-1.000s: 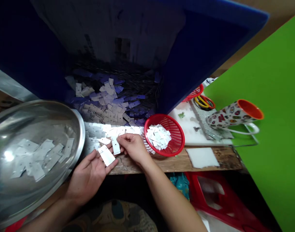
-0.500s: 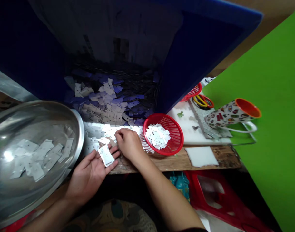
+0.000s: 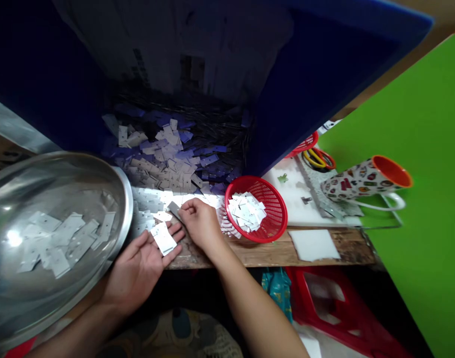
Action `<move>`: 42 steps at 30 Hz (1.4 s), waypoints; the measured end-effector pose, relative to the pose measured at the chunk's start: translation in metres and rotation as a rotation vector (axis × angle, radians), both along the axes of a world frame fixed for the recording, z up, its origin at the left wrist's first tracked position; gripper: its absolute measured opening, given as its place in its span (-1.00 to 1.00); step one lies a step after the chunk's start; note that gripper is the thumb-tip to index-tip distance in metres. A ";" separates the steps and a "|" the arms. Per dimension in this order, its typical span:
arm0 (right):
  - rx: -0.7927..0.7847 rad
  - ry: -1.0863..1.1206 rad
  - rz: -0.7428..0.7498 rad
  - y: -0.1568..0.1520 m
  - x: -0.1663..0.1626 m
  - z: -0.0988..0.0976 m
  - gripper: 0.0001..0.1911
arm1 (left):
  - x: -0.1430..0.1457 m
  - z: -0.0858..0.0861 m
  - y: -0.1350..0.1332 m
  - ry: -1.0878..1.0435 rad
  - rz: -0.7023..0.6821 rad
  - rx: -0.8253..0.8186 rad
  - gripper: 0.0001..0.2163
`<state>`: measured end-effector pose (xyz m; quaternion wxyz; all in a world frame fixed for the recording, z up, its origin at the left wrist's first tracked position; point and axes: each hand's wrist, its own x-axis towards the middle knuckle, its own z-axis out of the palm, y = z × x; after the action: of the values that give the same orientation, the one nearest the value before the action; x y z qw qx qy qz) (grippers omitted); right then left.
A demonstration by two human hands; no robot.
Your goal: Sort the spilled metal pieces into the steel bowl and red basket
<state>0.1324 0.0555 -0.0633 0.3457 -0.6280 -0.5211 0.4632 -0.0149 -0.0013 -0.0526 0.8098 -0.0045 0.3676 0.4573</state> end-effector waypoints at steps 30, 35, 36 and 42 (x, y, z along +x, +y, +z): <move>-0.267 0.694 -0.092 -0.048 0.025 -0.005 -0.57 | 0.003 0.000 -0.003 -0.141 0.010 -0.009 -0.50; -0.247 0.667 -0.104 -0.049 0.026 -0.005 -0.56 | 0.003 0.000 -0.003 -0.130 0.011 -0.030 -0.50; -0.235 0.649 -0.115 -0.049 0.026 -0.003 -0.57 | 0.003 0.000 -0.002 -0.119 0.013 -0.033 -0.50; -0.040 0.554 -0.101 -0.046 -0.007 0.029 -0.65 | 0.007 -0.001 -0.006 -0.112 0.017 -0.018 -0.58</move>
<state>0.1250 0.0092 -0.0340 0.4852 -0.5091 -0.3657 0.6096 -0.0080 -0.0074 -0.0532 0.8250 -0.0404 0.3257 0.4601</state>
